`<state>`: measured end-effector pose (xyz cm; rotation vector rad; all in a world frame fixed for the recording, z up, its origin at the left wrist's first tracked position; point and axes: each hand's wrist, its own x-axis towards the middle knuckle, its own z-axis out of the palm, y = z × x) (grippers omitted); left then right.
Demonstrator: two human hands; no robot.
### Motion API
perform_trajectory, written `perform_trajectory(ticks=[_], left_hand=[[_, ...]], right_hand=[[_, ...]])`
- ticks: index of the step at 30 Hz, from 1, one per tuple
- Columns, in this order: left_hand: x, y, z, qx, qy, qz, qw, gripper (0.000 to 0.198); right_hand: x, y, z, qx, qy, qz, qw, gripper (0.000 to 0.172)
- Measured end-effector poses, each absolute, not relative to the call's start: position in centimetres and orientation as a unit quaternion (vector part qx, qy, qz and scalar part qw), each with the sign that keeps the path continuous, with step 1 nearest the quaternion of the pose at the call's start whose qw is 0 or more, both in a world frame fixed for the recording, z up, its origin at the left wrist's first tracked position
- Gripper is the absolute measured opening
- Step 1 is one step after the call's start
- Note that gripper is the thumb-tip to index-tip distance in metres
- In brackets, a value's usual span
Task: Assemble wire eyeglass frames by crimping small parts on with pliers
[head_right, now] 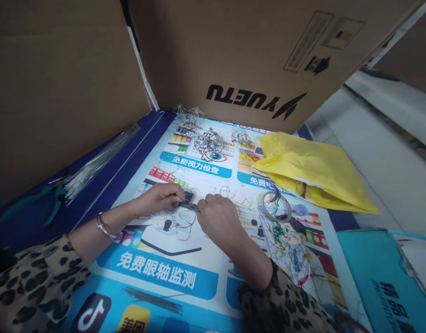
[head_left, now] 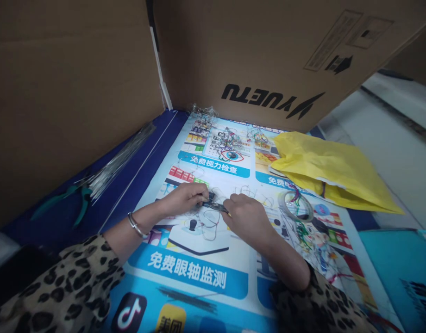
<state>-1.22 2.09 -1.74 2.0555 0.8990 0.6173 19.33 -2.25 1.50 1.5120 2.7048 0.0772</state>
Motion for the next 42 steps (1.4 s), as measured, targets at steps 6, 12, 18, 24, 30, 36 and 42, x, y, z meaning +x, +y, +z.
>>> perform_trajectory(ticks=[6,12,18,24,30,36,42], left_hand=[[-1.3,2.1,-1.9,0.814,0.348,0.24,0.398,0.015],[-1.5,2.1,-1.8,0.824,0.336,0.231,0.393,0.017],[-1.3,2.0,-1.9,0.81,0.353,0.241,0.402,0.017],[-1.2,2.4,-2.0,0.818,0.334,0.284,0.373,0.012],[-1.4,2.5,-2.2,0.801,0.359,0.294,0.379,0.01],[-1.3,2.3,-1.8,0.799,0.369,0.289,0.376,0.012],[-1.2,2.1,-1.7,0.806,0.373,0.275,0.368,0.011]], right_hand=[[19.4,-2.1,1.8,0.49,0.871,0.013,0.038,0.015],[19.2,-2.1,1.8,0.49,0.87,0.014,0.045,0.015],[19.6,-1.8,2.3,0.484,0.873,0.013,0.053,0.017],[21.1,-1.0,3.5,0.491,0.87,0.001,0.045,0.022],[20.5,-1.5,2.3,0.475,0.879,0.017,0.027,0.015],[20.2,-1.8,2.0,0.481,0.876,0.018,0.018,0.023],[20.3,-1.8,1.8,0.494,0.869,0.015,0.014,0.022]])
